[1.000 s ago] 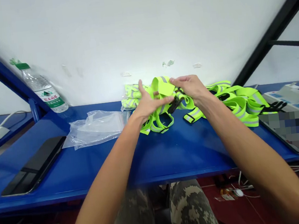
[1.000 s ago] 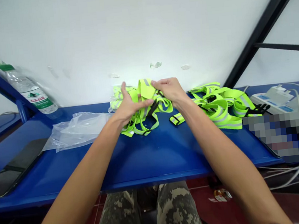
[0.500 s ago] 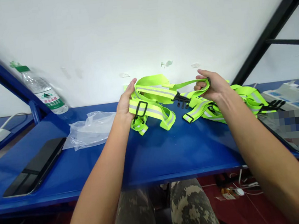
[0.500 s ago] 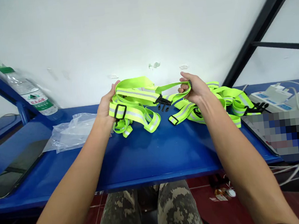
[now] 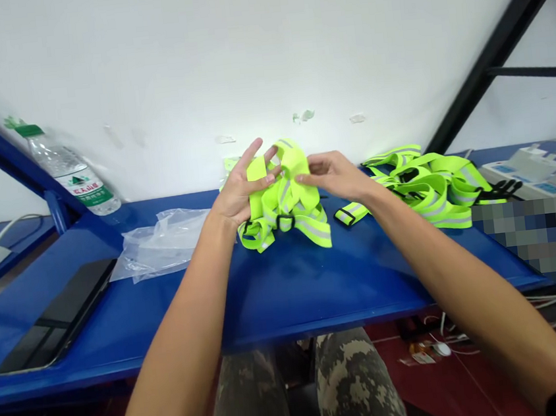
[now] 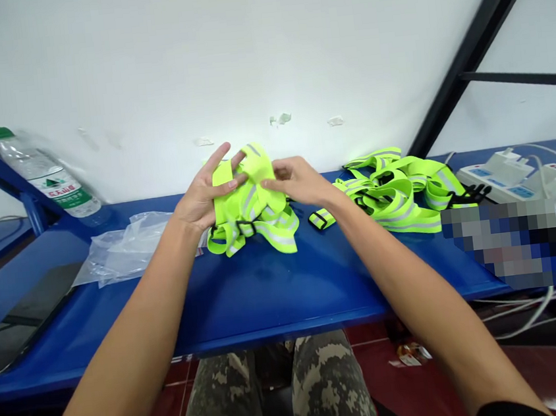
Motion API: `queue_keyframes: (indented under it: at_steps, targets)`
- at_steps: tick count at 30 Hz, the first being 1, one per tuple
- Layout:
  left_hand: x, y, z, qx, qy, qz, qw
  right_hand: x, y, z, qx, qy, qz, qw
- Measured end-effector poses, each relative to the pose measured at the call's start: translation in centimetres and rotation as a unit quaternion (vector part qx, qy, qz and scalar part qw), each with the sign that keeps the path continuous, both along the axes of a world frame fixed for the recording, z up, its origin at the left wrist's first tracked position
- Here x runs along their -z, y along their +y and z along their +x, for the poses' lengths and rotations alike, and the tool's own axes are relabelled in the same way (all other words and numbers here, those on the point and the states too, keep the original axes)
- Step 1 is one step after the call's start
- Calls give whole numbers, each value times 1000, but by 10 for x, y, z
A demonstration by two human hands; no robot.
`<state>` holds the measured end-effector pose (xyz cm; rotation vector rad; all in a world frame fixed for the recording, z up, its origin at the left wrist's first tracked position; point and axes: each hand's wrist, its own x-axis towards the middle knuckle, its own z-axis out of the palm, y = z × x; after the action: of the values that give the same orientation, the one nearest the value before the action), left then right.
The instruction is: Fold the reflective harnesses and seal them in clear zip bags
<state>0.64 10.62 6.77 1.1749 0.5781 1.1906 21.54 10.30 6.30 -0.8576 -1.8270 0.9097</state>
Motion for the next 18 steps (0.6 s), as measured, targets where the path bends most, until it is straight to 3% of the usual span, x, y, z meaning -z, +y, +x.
queue_keyframes:
  at_steps: [2, 5, 9, 12, 15, 16, 18]
  targets:
    - [-1, 5, -1, -53, 4, -23, 998, -6, 8, 9, 62, 83, -6, 995]
    - [0, 15, -8, -183, -10, -58, 981, -24, 13, 27, 154, 184, 14, 971]
    - [0, 29, -27, -327, -43, -83, 940, -43, 13, 58, 205, 279, 17, 938]
    - [-1, 35, -38, -434, -18, -95, 896, -46, 10, 75, 277, 327, 23, 903]
    - [6, 36, -34, -449, 76, -81, 887, -43, 2, 69, 337, 246, 35, 908]
    - [10, 35, -30, -428, 119, -59, 894, -42, -3, 60, 320, 199, 38, 925]
    - [17, 31, -20, -390, 202, 13, 898, -38, -17, 36, 215, 94, 56, 970]
